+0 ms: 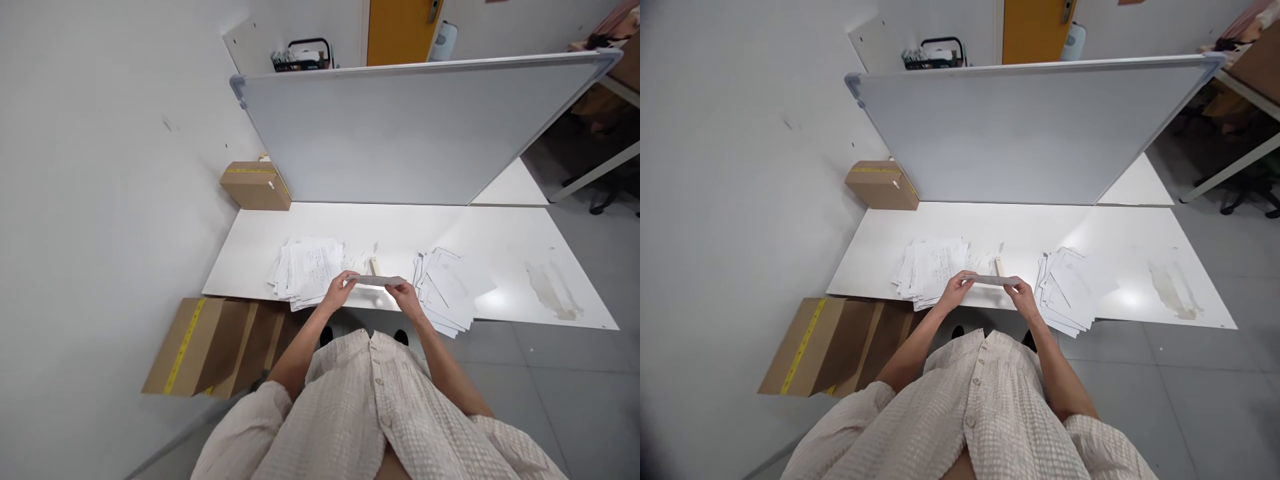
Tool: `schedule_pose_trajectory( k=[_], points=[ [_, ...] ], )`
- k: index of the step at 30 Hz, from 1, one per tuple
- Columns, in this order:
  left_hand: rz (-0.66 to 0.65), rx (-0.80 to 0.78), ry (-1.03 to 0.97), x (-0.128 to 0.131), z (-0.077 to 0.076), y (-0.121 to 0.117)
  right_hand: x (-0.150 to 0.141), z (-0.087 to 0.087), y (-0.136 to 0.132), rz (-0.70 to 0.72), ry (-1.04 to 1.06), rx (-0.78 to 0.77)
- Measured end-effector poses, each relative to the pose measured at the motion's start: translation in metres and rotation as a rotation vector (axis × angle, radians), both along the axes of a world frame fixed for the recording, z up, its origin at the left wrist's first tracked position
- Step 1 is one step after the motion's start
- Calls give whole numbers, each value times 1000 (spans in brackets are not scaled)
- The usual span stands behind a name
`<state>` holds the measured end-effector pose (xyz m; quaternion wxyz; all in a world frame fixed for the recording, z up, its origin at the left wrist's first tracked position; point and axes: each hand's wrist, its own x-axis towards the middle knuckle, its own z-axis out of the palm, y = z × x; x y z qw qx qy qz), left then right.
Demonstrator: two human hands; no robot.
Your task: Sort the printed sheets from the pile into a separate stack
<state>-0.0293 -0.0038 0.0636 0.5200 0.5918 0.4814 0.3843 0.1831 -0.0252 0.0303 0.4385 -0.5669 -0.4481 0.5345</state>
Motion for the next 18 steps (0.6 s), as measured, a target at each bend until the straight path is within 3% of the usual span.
schedule_pose_trajectory(
  k=[6,10,15,18],
  points=[
    [-24,-37,48,8,-13,2,-2,-15,-2,4,19,9],
    [-49,-1,64,10,-15,3,-2,-13,-2,13,-20,69],
    [-30,-61,-43,10,-25,4,-2,-9,-2,-87,36,82],
    [-53,-89,7,8,-27,5,-4,-6,-2,-132,115,53]
  ],
)
